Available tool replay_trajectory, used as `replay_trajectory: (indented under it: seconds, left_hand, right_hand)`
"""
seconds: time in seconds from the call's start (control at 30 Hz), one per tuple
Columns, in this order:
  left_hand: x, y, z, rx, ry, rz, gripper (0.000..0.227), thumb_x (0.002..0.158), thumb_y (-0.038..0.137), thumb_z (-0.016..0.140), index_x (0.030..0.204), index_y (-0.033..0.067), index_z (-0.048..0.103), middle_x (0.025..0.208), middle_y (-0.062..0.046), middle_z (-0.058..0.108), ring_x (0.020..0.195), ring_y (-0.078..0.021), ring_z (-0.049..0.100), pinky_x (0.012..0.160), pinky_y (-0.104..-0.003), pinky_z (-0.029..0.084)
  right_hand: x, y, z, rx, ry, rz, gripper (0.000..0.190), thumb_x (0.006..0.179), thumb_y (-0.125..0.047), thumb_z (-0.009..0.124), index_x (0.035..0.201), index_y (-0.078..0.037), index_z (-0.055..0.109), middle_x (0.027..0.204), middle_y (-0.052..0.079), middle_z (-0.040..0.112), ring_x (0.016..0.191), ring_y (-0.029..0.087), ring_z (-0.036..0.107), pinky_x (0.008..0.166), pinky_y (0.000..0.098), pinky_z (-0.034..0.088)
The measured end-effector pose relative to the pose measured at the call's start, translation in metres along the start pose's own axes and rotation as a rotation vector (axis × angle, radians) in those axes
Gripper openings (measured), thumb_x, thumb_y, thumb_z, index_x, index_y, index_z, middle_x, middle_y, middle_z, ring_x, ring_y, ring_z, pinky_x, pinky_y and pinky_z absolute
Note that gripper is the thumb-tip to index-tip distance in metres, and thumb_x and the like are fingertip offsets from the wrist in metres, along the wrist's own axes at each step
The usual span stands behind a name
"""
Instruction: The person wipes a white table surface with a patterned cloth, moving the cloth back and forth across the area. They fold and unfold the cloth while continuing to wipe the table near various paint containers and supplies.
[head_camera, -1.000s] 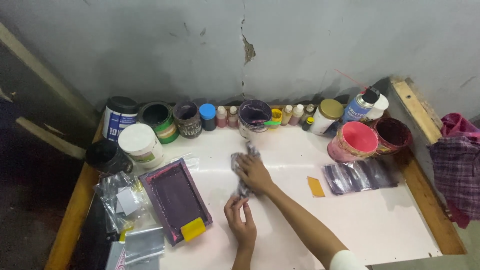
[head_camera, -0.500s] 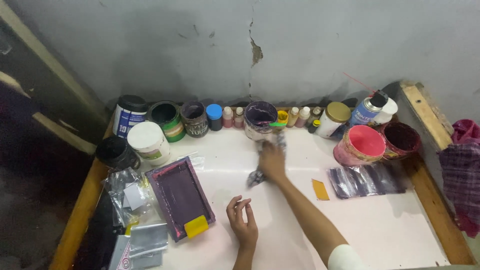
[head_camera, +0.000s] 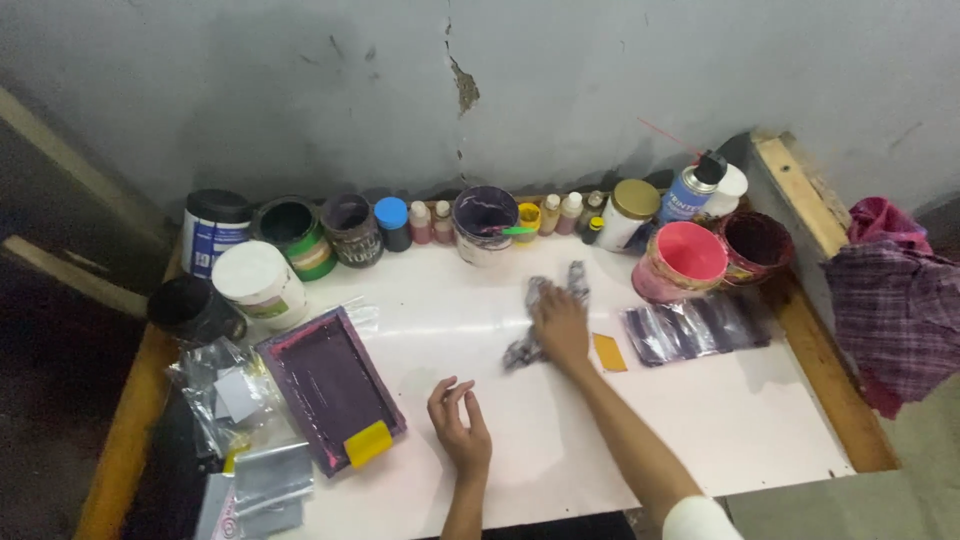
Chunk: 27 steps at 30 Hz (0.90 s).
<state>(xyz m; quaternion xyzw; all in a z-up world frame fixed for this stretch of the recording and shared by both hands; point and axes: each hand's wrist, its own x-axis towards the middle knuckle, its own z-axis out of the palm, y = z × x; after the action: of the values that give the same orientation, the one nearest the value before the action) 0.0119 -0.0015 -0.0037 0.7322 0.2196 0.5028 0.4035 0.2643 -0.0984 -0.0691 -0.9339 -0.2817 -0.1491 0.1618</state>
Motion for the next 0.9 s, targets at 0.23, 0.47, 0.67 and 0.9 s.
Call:
replay_trajectory:
  seconds: [0.23,0.47,0.67,0.9]
  left_hand:
    - [-0.004,0.002,0.002,0.008,-0.031,-0.038,0.019,0.102,0.013,0.055,0.109,0.0105,0.073,0.122,-0.008,0.059,0.117,-0.0247,0.06,0.099,-0.038,0.051]
    - [-0.004,0.002,-0.001,-0.005,-0.003,-0.014,0.018,0.103,0.012,0.055,0.109,0.0083,0.072,0.122,-0.008,0.058,0.116,-0.0248,0.06,0.099,-0.039,0.053]
    - [-0.005,0.0,-0.004,-0.023,-0.001,-0.016,0.018,0.103,0.011,0.055,0.11,0.0078,0.072,0.121,-0.009,0.057,0.115,-0.0253,0.06,0.097,-0.038,0.054]
    - [-0.013,-0.011,-0.001,0.071,-0.028,-0.229,0.015,0.101,0.013,0.059,0.11,0.0197,0.069,0.124,-0.001,0.056,0.112,-0.0203,0.062,0.092,-0.037,0.052]
  right_hand:
    - [-0.126,-0.076,-0.082,0.198,-0.261,-0.081,0.056,0.102,-0.034,0.041,0.15,-0.005,0.047,0.152,0.014,0.052,0.143,0.033,0.043,0.119,0.0486,0.027]
    - [-0.15,-0.041,-0.114,0.359,-0.364,-0.195,0.052,0.102,-0.035,0.044,0.148,-0.011,0.051,0.149,0.014,0.053,0.139,0.034,0.044,0.117,0.0511,0.028]
    - [-0.06,-0.041,-0.026,0.057,-0.106,0.028,0.057,0.099,-0.038,0.045,0.148,-0.01,0.053,0.151,0.011,0.054,0.141,0.034,0.045,0.118,0.0511,0.028]
    - [-0.055,-0.148,-0.03,0.088,-0.025,-0.402,0.032,0.1,-0.037,0.057,0.117,-0.02,0.077,0.134,0.009,0.069,0.13,0.035,0.058,0.108,0.0539,0.041]
